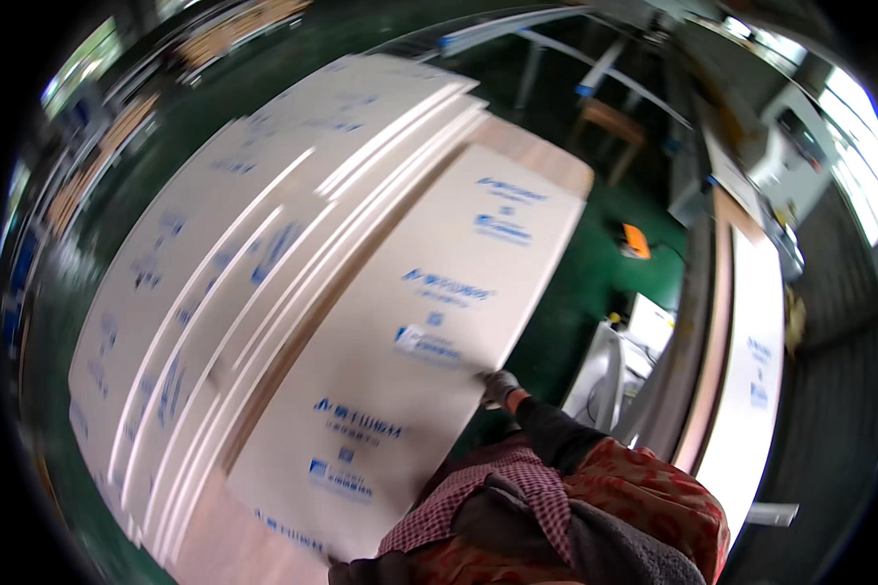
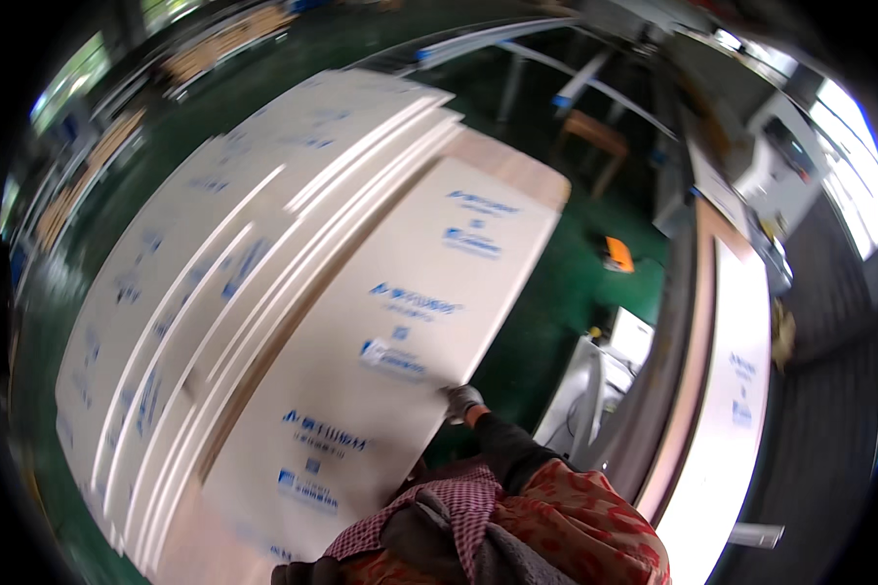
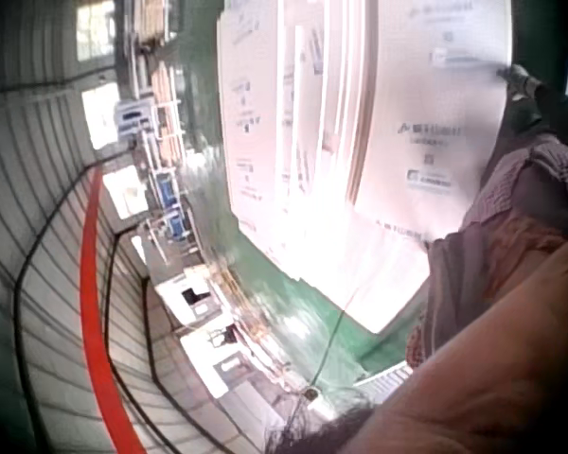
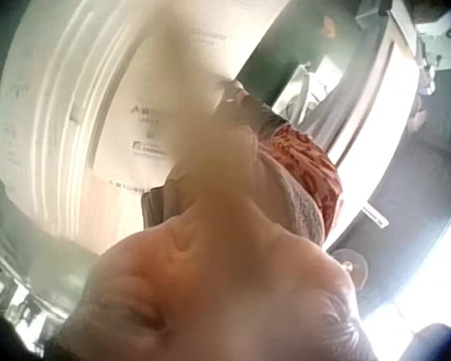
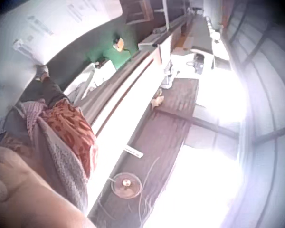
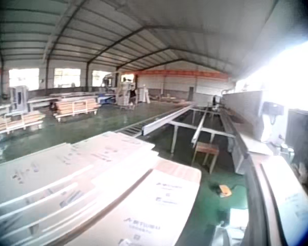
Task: The person picks up large white wood panels from a stack one by one and feeds them into a processing machine.
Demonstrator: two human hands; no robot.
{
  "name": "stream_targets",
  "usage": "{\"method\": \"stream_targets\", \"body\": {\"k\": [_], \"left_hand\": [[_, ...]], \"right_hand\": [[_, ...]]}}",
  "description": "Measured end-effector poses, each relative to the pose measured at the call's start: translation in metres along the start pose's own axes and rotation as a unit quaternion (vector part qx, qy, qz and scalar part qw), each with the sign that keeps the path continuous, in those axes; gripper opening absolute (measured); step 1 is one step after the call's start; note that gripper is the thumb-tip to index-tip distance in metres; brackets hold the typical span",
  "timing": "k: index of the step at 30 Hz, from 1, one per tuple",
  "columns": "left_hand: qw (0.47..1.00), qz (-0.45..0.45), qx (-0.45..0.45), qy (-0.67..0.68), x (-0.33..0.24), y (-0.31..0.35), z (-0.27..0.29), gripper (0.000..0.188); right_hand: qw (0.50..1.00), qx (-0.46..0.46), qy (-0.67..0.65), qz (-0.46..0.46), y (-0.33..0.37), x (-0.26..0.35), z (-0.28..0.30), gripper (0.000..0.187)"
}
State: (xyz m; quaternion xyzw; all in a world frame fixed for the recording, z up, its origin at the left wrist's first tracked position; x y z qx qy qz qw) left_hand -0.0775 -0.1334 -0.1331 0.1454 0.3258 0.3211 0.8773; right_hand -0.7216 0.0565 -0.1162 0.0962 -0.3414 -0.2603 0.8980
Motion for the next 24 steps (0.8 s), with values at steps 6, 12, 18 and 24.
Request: {"method": "stream_targets", "body": {"k": [6,12,18,24], "left_hand": [[0.973,-0.116,-0.12,-0.16,-0.095,0.063,-0.016,0.051],[0.945,-0.261,-0.136,-0.139,-0.171,0.156,-0.072,0.047],[0.843,-0.467,0.247,0.103,-0.314,0.321,-0.245,0.045],[0.72,-0.352,0.581,0.141,-0.464,0.665,-0.407,0.039]], "right_hand": [[0.654,-0.025,-0.72,-0.231,0.097,-0.063,0.027,0.026],[0.624,-0.388,-0.653,-0.182,0.206,-0.152,0.253,0.015],[0.624,-0.658,-0.402,-0.127,0.383,-0.296,0.428,0.018],[0.578,-0.756,-0.141,-0.273,0.536,-0.409,0.489,0.023]]}}
Point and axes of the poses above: each hand's wrist, its own y-axis away from the middle knuckle, its own z-axis out of the back of the hand, x = y × z, the point moved 7 cm from there along -y, towards the middle knuckle
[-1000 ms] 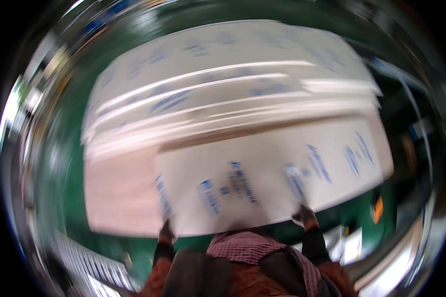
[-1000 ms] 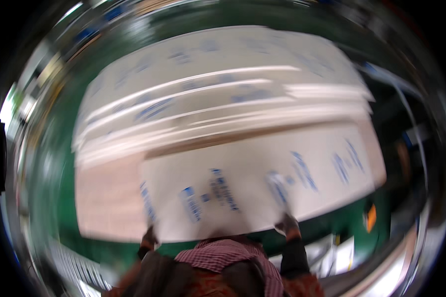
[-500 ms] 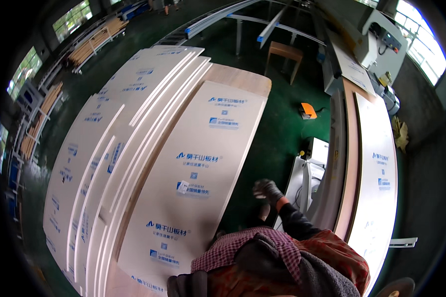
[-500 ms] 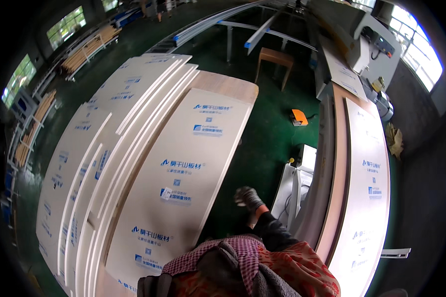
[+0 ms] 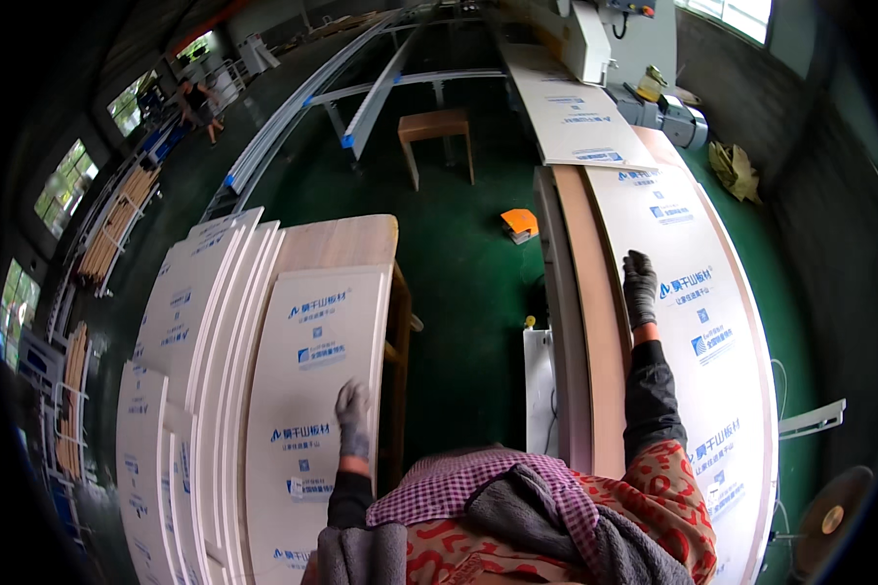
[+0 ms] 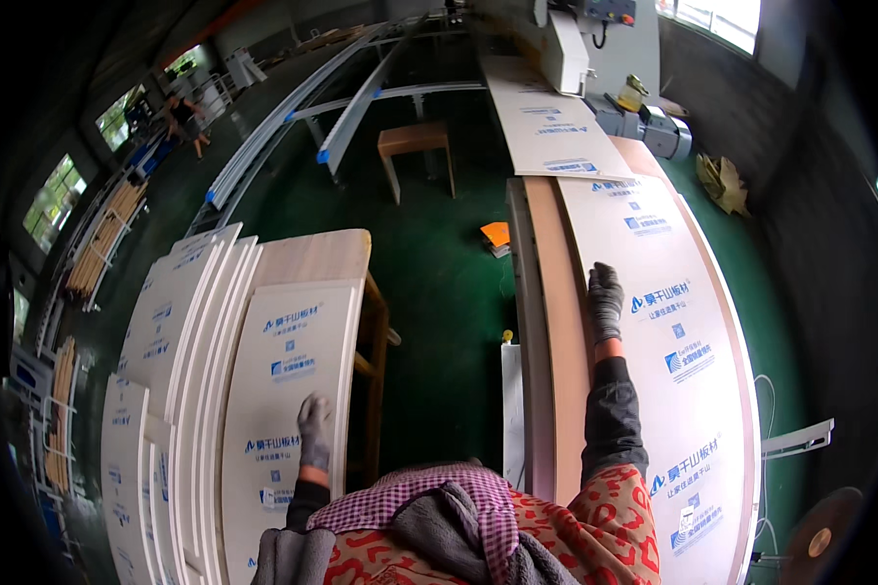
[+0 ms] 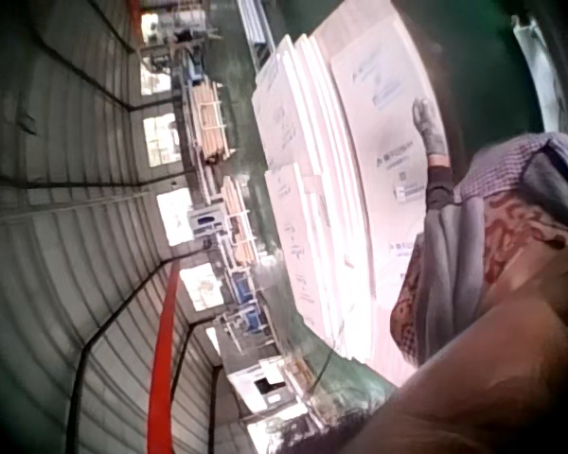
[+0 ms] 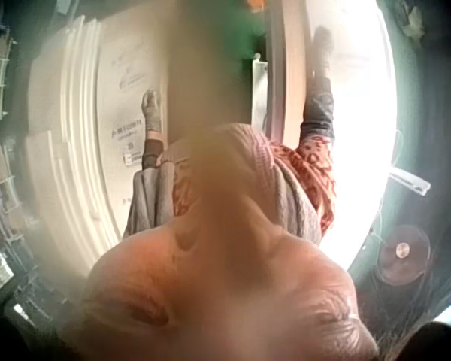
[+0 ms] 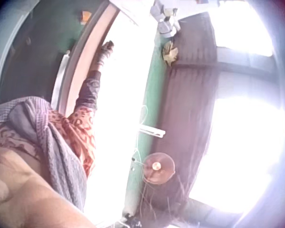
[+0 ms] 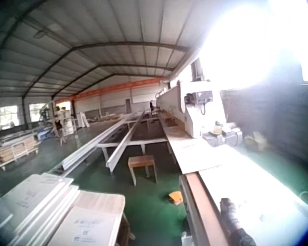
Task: The person picks up large white wood panels from a stack one by one and feeds them into a processing machine.
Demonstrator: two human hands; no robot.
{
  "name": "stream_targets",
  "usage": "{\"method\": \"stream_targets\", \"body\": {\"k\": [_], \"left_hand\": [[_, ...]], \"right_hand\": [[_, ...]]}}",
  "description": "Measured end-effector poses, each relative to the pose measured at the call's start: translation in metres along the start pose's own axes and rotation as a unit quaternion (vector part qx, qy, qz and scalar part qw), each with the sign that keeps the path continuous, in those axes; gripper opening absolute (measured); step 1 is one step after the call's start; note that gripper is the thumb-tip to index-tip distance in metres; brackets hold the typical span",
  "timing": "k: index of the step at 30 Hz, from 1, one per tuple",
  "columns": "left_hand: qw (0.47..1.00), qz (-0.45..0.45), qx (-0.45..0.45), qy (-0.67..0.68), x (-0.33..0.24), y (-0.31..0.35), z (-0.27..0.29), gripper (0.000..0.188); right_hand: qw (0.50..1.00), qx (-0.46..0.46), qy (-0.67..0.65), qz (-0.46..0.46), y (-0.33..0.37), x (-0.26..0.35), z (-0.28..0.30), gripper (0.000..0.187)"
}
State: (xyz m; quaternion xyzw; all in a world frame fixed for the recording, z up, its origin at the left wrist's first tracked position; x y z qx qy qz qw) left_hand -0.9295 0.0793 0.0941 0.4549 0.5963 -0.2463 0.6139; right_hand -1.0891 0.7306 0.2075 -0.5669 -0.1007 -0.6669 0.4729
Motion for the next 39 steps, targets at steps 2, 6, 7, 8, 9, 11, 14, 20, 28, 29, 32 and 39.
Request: {"method": "stream_targets", "body": {"k": [2,6,7,8,9,11,14,20,28,29,32,39], "left_hand": [[0.982,0.008,0.182,0.048,-0.041,-0.012,-0.124,0.046],[0.917,0.105,0.363,0.131,-0.052,-0.037,-0.307,0.05],[0.902,0.147,0.378,0.149,-0.046,-0.047,-0.348,0.05],[0.899,0.173,0.374,0.148,-0.04,-0.057,-0.384,0.05],[0.896,0.199,0.37,0.146,-0.034,-0.069,-0.418,0.05],[0.883,0.205,0.388,0.168,-0.022,-0.103,-0.475,0.053],[0.877,0.25,0.385,0.142,-0.008,-0.139,-0.552,0.073],[0.808,0.342,0.449,0.169,0.013,-0.133,-0.667,0.071],[0.745,0.447,0.458,0.189,0.065,-0.094,-0.678,0.055],[0.743,0.456,0.454,0.185,0.074,-0.088,-0.67,0.053],[0.735,0.48,0.447,0.173,0.087,-0.054,-0.645,0.05],[0.723,0.506,0.439,0.169,0.098,0.013,-0.581,0.051]], "right_hand": [[0.997,-0.032,0.068,0.004,-0.025,-0.024,0.02,0.025],[0.993,-0.065,0.082,-0.046,-0.054,-0.076,0.056,0.028],[0.993,-0.077,0.07,-0.06,-0.063,-0.087,0.067,0.03],[0.992,-0.087,0.057,-0.074,-0.068,-0.099,0.074,0.031],[0.992,-0.095,0.048,-0.071,-0.075,-0.107,0.078,0.032],[0.992,-0.102,0.035,-0.065,-0.093,-0.111,0.081,0.035],[0.989,-0.086,0.095,-0.077,-0.13,-0.114,0.085,0.04],[0.962,-0.057,0.245,-0.102,-0.211,-0.133,0.092,0.049],[0.917,0.042,0.346,-0.193,-0.282,-0.176,0.072,0.051],[0.904,0.054,0.374,-0.2,-0.281,-0.184,0.073,0.052],[0.867,0.075,0.426,-0.245,-0.256,-0.186,0.085,0.057],[0.862,0.069,0.436,-0.251,-0.176,-0.155,0.124,0.061]]}}
Point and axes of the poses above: each hand's wrist, its own y-axis away from the middle knuckle, its own z-axis out of the back of the hand, x = y × z, the point moved 7 cm from there along -y, towards the middle knuckle
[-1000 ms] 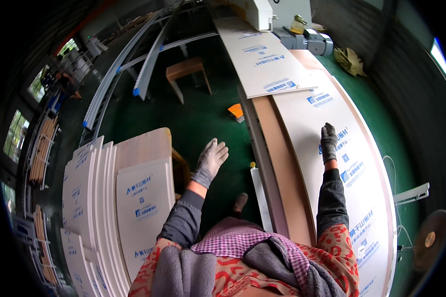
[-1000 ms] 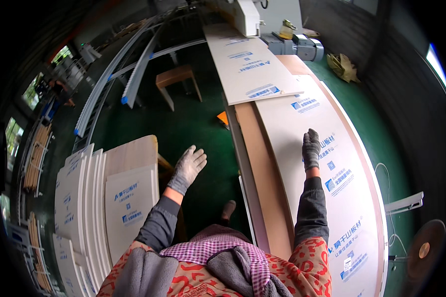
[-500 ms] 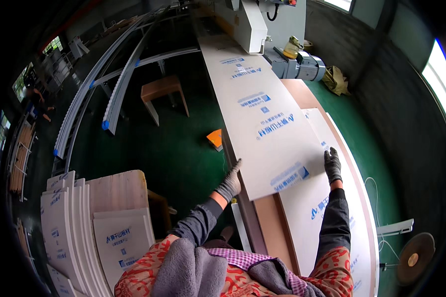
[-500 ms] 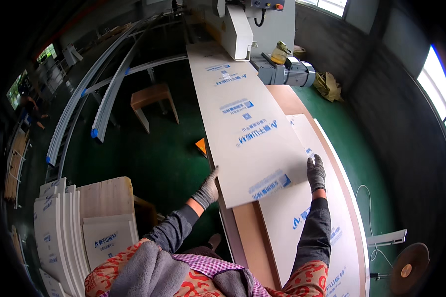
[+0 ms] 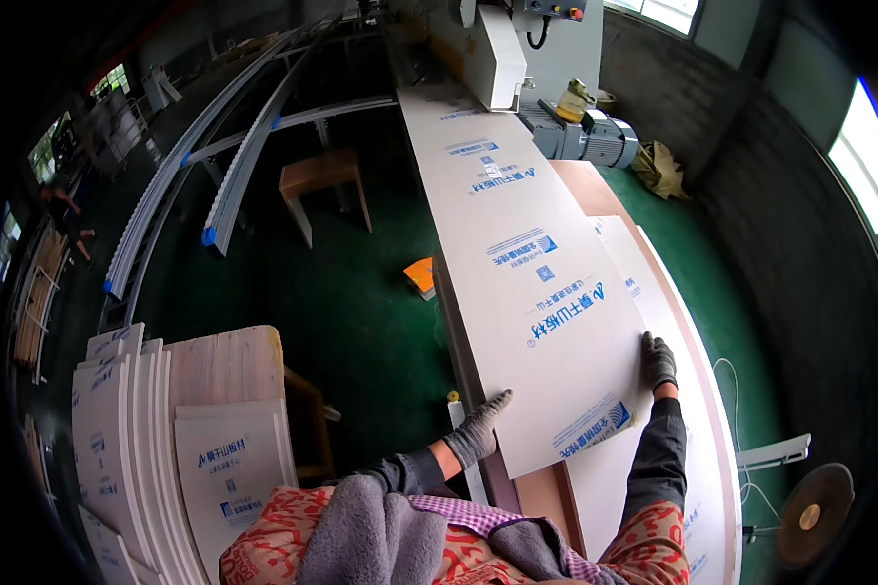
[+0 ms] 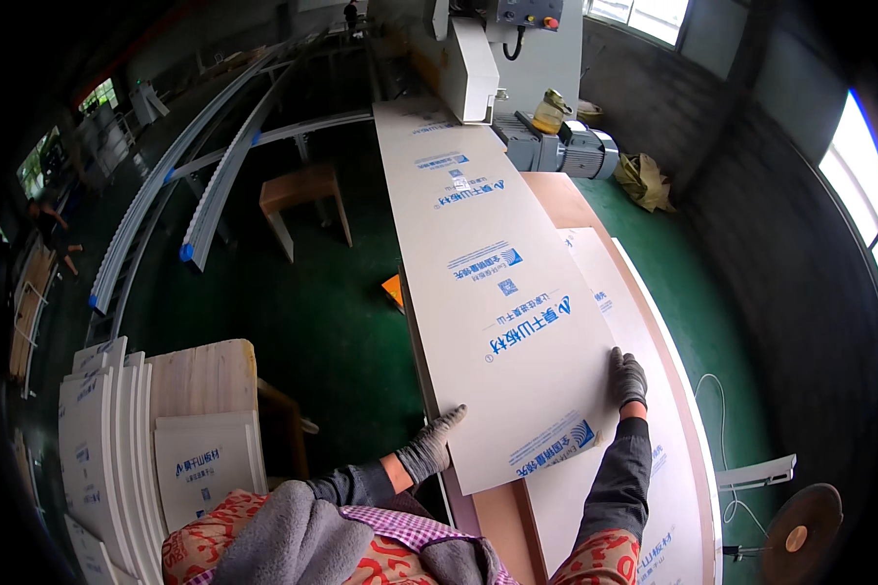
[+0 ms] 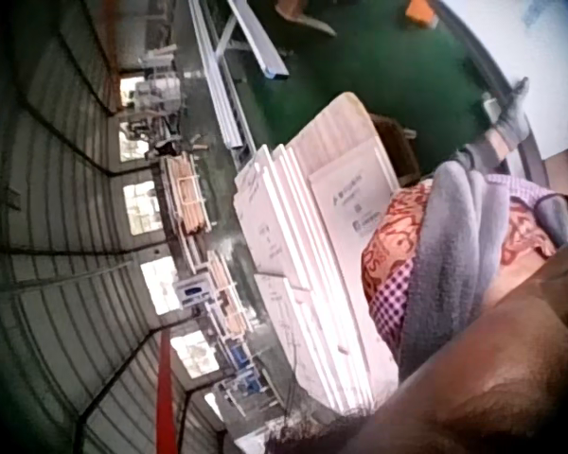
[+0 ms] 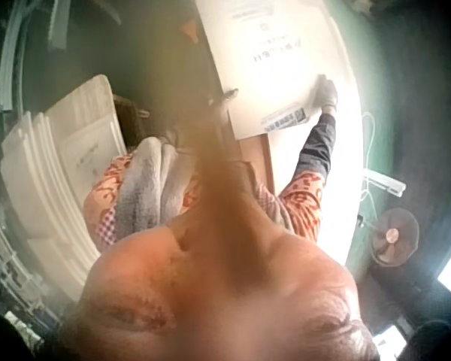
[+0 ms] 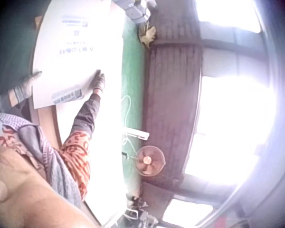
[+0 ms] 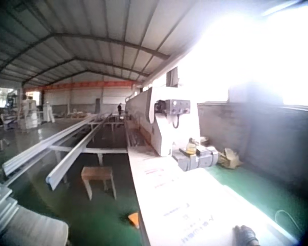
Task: The person picks up large white wood panels from a stack one by one and feeds them into a processing machine.
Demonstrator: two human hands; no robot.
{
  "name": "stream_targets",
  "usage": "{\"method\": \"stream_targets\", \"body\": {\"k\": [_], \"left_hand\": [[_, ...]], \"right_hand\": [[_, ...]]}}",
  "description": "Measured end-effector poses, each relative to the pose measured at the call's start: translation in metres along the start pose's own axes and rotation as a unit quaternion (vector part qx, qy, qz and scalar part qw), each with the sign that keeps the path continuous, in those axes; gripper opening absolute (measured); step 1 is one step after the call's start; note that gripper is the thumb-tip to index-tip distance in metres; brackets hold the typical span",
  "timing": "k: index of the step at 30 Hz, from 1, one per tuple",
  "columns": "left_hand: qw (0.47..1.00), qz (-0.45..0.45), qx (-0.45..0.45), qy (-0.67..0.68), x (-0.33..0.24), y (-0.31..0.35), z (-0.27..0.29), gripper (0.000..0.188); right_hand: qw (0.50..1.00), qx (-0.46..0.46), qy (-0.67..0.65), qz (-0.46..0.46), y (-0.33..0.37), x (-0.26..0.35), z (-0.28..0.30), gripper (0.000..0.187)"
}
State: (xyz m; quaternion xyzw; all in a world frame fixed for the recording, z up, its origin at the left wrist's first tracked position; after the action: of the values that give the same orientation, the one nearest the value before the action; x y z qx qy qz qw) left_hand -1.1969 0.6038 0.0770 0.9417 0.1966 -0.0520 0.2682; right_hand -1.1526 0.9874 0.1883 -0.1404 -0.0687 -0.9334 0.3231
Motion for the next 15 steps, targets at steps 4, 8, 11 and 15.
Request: {"method": "stream_targets", "body": {"k": [4,8,11,15], "left_hand": [[1.0,-0.006,0.014,-0.008,0.044,0.034,-0.002,0.048],[1.0,-0.001,0.015,-0.011,0.096,0.069,0.005,0.047],[0.999,-0.03,0.002,-0.034,0.135,0.105,0.009,0.052],[0.998,-0.044,0.005,-0.04,0.182,0.164,0.032,0.056]], "right_hand": [[1.0,-0.008,-0.008,0.007,0.042,-0.039,0.01,0.061],[1.0,-0.001,-0.022,0.006,0.099,-0.079,0.024,0.057],[0.999,-0.016,-0.028,0.005,0.144,-0.117,0.031,0.058],[0.999,-0.01,-0.037,0.015,0.226,-0.153,0.037,0.06]]}}
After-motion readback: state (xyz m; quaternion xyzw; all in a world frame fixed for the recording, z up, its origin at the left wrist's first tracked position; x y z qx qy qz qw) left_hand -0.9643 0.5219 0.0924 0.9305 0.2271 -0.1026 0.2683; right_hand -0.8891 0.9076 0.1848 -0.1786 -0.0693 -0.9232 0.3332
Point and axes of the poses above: each hand's wrist, its own y-axis away from the middle knuckle, its own z-axis out of the back of the hand, x = y × z, the point moved 7 cm from there along -y, towards the middle knuckle
